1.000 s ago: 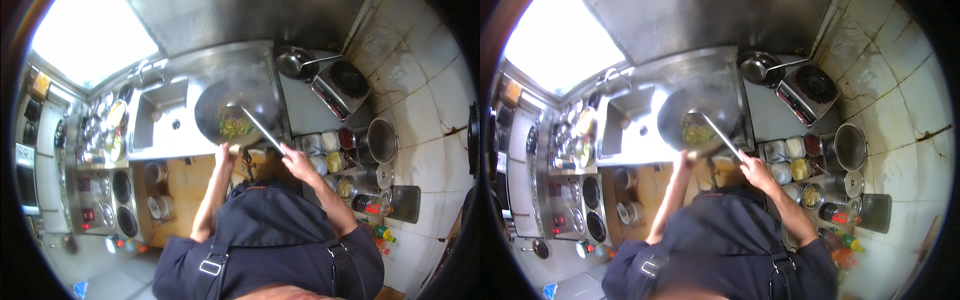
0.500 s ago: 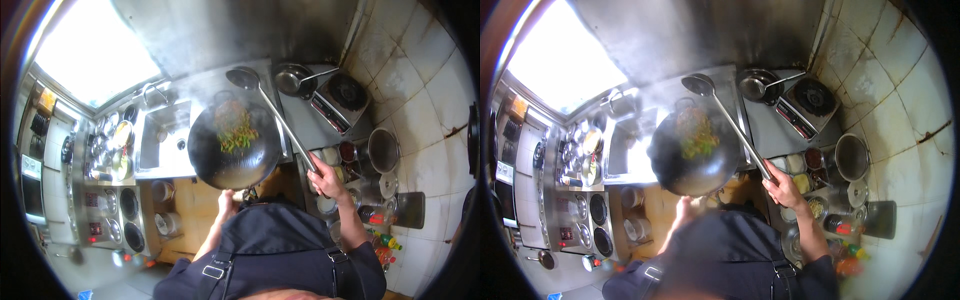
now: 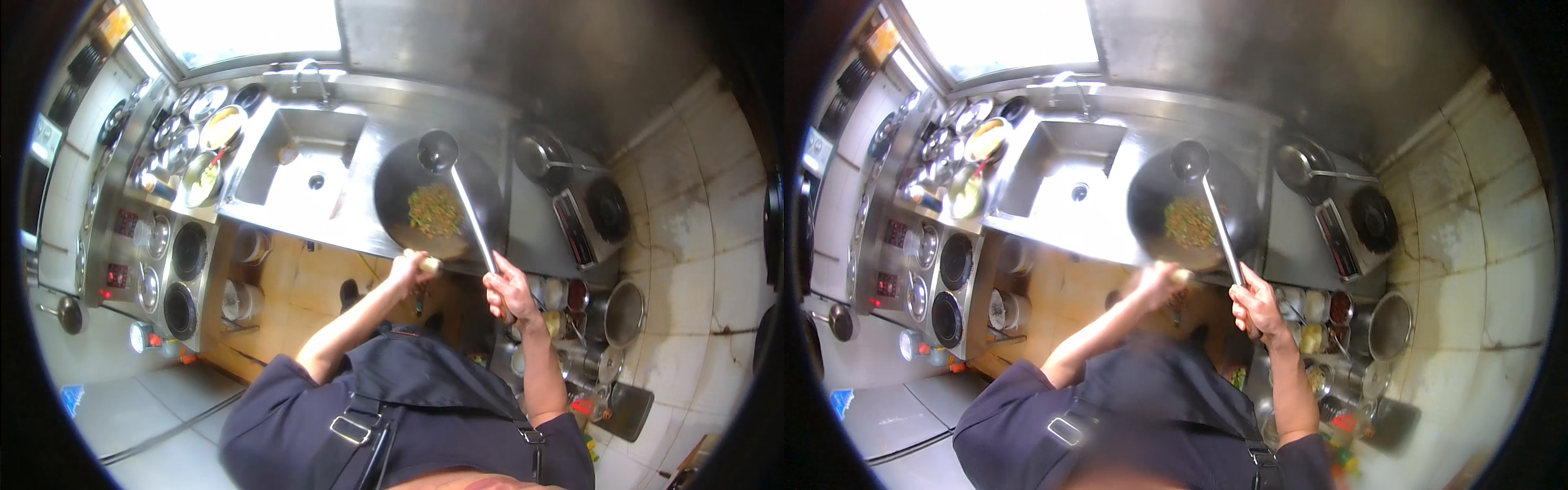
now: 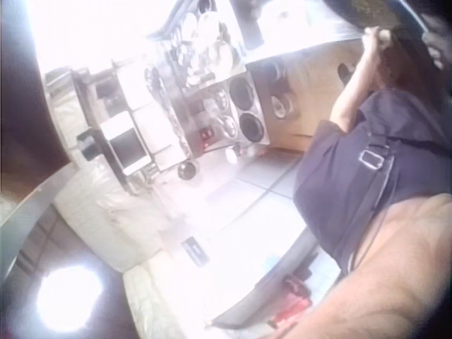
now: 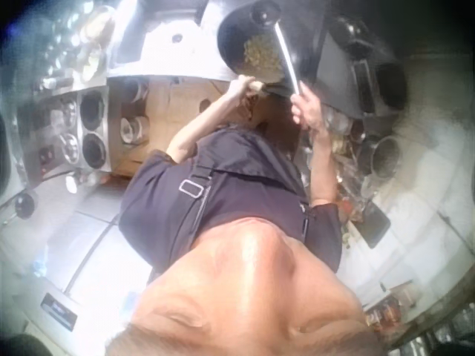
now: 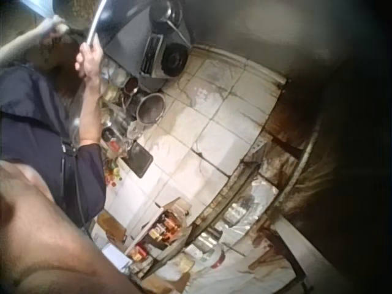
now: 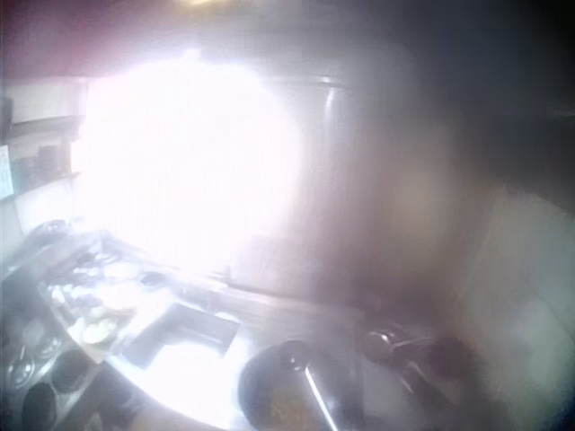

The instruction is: The person stir-fries noodles and vegetables in a wok, adds sauces and seasonings, and transfers the cooked dish into a serving bowl. They also prepare a side dish by placing ingredients into a small pan and adding oil.

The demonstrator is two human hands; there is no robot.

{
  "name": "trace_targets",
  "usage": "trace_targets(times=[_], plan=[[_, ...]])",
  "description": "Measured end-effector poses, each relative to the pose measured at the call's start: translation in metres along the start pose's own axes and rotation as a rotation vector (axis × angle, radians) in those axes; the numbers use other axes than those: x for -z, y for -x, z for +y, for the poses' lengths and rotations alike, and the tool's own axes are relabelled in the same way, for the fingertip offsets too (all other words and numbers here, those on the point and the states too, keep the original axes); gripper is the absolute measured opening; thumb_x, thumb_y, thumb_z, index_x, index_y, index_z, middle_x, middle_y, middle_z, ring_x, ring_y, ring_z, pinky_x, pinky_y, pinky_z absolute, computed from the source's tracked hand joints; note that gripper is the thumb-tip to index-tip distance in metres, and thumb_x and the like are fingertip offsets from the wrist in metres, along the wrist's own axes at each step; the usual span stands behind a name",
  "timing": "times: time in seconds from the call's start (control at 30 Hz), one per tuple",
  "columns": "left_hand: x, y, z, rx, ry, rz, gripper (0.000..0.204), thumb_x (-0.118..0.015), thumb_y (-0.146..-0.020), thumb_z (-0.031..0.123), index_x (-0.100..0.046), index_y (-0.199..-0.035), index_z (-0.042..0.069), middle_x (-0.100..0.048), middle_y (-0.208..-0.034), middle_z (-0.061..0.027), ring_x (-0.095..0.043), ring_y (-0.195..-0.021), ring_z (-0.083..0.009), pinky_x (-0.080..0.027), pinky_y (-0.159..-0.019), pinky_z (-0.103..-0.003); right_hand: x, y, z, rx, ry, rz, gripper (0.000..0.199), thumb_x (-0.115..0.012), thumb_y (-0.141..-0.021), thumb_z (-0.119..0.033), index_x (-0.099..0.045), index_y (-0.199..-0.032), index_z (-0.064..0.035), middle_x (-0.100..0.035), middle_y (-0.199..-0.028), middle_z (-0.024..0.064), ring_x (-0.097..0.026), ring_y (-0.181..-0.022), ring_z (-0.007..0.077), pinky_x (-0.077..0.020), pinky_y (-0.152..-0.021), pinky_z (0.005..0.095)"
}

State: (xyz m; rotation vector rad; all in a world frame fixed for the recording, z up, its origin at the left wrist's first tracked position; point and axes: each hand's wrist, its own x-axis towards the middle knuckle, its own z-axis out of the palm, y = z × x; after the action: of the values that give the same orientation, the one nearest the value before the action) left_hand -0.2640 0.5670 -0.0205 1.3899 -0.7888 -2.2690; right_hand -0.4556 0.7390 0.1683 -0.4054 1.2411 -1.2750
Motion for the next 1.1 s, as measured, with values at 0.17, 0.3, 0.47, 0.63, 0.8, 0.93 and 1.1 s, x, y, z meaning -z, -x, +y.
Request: trace_targets(times=[0.17, 0.3, 0.47, 0.63, 0.8, 0.93, 1.1], plan=[[0.101, 0.030, 0.048, 0.181, -0.229, -0.513, 0.049, -0.067, -0.102, 0.050, -0.071, -0.115, 0.003, -0.074, -0.102, -0.0046, -0.072, -0.097, -0.0183, -0.060, -0.090, -0.034, -0.109, -0.092, -0.010, -0.072, -0.065, -0.090, 0.066, -0.056, -0.106, -0.010, -0.028, -0.166, -0.0121, -0.057, -0.091, 0.0016, -0.045, -0.056, 0.0041, -0.0444, -0.043, 0.0219], [0.256, 0.025, 0.089, 0.088, -0.013, -0.311, 0.039, -0.069, -0.103, 0.037, -0.072, -0.118, 0.001, -0.075, -0.109, -0.0086, -0.072, -0.096, -0.0166, -0.060, -0.085, -0.031, -0.208, -0.214, -0.014, -0.044, -0.144, -0.104, 0.034, -0.051, -0.109, -0.010, -0.049, -0.142, -0.0085, -0.055, -0.091, 0.0013, -0.043, -0.058, 0.0032, -0.0395, -0.044, 0.0193], [0.450, 0.043, 0.138, -0.249, -0.185, 0.369, 0.028, -0.065, -0.102, 0.019, -0.068, -0.123, 0.000, -0.074, -0.108, -0.0095, -0.070, -0.090, -0.0148, -0.061, -0.077, -0.029, -0.299, -0.382, -0.033, -0.181, -0.283, -0.042, 0.012, -0.051, -0.109, -0.014, -0.053, -0.102, -0.0047, -0.058, -0.086, 0.0030, -0.049, -0.057, 0.0056, -0.0447, -0.045, 0.0228], [0.547, 0.080, 0.153, -0.345, 0.045, 0.634, 0.020, -0.059, -0.104, 0.007, -0.068, -0.119, -0.001, -0.073, -0.105, -0.0100, -0.069, -0.086, -0.0137, -0.059, -0.074, -0.026, -0.325, -0.414, -0.042, -0.298, -0.281, -0.122, 0.011, -0.052, -0.108, -0.011, -0.052, -0.100, -0.0036, -0.057, -0.082, 0.0042, -0.049, -0.057, 0.0050, -0.0446, -0.043, 0.0218], [0.536, 0.073, 0.159, -0.302, 0.204, 0.593, 0.021, -0.058, -0.104, 0.008, -0.067, -0.120, -0.001, -0.074, -0.106, -0.0121, -0.071, -0.086, -0.0163, -0.060, -0.075, -0.028, -0.331, -0.377, -0.010, -0.351, -0.338, -0.112, 0.012, -0.051, -0.109, -0.012, -0.055, -0.104, -0.0021, -0.058, -0.085, 0.0042, -0.047, -0.056, 0.0044, -0.0416, -0.044, 0.0202], [0.493, 0.034, 0.195, -0.263, 0.080, 0.376, 0.022, -0.060, -0.103, 0.010, -0.067, -0.120, -0.001, -0.075, -0.109, -0.0136, -0.074, -0.092, -0.0188, -0.062, -0.079, -0.030, -0.325, -0.361, 0.002, -0.556, -0.885, -0.231, 0.025, -0.047, -0.112, -0.018, -0.049, -0.094, -0.0001, -0.046, -0.072, -0.0032, -0.045, -0.055, 0.0048, -0.0395, -0.045, 0.0205], [0.437, -0.031, 0.277, -0.349, -0.270, 0.175, 0.024, -0.060, -0.102, 0.009, -0.068, -0.122, -0.002, -0.073, -0.111, -0.0128, -0.073, -0.094, -0.0188, -0.061, -0.082, -0.029, -0.291, -0.264, 0.012, -0.373, -1.191, -0.307, 0.024, -0.042, -0.113, -0.017, -0.046, -0.117, 0.0062, -0.047, -0.094, 0.0052, -0.046, -0.060, 0.0069, -0.0435, -0.044, 0.0231]])
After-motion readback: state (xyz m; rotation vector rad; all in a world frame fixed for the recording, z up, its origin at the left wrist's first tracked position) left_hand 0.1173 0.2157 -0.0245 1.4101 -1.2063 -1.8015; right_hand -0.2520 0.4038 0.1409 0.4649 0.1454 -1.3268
